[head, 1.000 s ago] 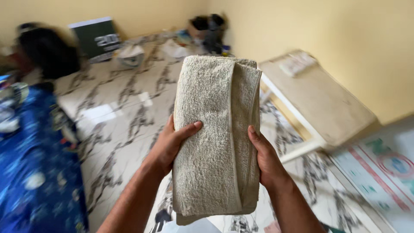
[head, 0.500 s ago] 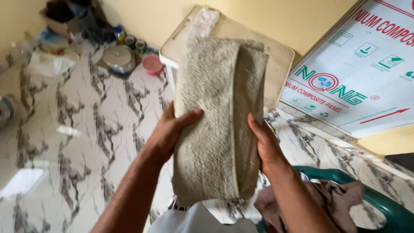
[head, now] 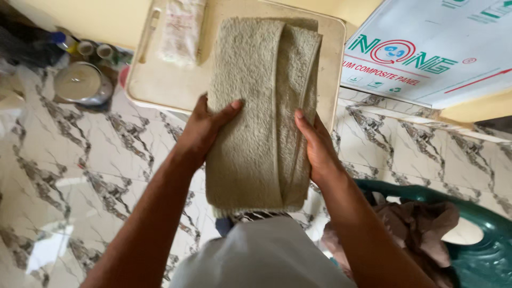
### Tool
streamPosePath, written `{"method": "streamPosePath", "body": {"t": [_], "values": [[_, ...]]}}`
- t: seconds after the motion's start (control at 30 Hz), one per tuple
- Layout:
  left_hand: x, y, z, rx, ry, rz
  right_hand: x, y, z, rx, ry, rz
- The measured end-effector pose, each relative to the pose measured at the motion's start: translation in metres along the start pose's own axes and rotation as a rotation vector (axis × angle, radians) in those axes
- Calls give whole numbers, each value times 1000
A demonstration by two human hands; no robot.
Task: The person folds several towels one by one on a floral-patterned bedsheet and then places them on a white plastic tray. The towels include a beige towel, a green and white striped towel, and a white towel with red text. The person smooths and folds each towel neatly before stacking them.
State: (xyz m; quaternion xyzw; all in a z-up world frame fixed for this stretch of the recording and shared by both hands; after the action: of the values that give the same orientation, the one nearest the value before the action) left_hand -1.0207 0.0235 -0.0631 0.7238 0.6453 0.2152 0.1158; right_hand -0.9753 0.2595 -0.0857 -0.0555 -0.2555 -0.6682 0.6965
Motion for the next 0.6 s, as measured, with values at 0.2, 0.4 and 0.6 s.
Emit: {"method": "streamPosePath", "body": {"t": [0.2,0.4,0.6], "values": [[23,-125,-7,52,15,24,-45,-126,17,53,135,-30],[32,-226,-29,198,24,118,-76,-213,37,10,91,-26],[25,-311,-28,185,56,173,-95,-283,16,8,215,-213]]}}
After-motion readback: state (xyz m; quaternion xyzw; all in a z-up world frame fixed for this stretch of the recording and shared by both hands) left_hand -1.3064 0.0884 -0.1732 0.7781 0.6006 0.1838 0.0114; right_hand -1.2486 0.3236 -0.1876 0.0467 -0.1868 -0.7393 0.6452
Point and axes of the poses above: each hand's wrist, its own y-axis away from the middle knuckle, its own x-axis out of the palm, z = x × y, the point moved 1 cm from there along -y, towards the middle knuckle, and after that the axes turned 2 degrees about z, right-handed, at the moved point
